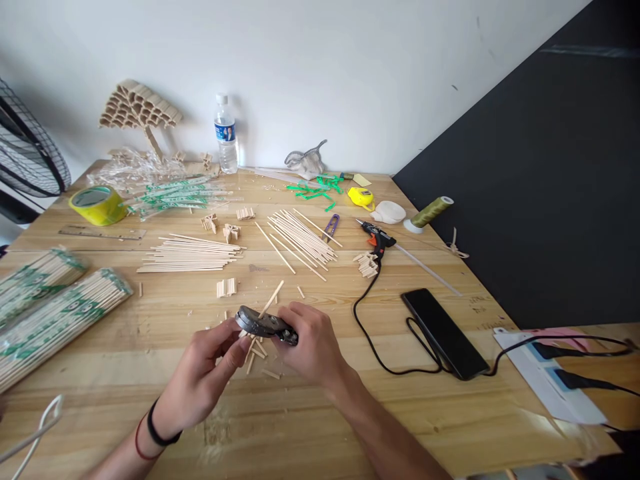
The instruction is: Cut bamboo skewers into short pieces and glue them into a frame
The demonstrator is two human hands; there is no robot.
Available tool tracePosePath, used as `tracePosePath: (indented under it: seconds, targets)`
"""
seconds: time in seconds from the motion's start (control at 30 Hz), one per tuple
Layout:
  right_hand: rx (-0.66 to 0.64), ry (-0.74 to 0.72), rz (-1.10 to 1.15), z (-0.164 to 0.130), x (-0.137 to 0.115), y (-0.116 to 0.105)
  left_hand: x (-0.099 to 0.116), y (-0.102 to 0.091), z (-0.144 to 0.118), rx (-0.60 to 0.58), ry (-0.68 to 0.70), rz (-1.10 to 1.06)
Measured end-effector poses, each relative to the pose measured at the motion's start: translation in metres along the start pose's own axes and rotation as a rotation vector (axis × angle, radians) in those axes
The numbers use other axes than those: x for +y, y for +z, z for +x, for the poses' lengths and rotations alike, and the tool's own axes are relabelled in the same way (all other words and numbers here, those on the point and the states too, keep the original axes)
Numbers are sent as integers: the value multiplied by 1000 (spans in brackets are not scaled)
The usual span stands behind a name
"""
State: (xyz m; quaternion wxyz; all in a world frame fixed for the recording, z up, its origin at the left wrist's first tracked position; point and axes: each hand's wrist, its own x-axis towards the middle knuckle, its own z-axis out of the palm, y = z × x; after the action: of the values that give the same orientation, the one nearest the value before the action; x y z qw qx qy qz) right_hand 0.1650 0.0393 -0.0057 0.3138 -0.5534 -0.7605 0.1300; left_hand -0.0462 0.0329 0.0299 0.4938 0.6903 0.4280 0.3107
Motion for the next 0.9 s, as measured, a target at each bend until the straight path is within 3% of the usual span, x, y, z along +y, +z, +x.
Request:
tracePosePath:
  seconds: [0.3,0.53,0.9]
  targets:
    - [-55,36,-1,1,0,-2,-1,2,2,13,-5,9]
    - [-2,9,-21,2,4,3,-4,2,4,38,2,115]
    - [13,-75,198,4,3,-2,-4,-1,1,15,51,75]
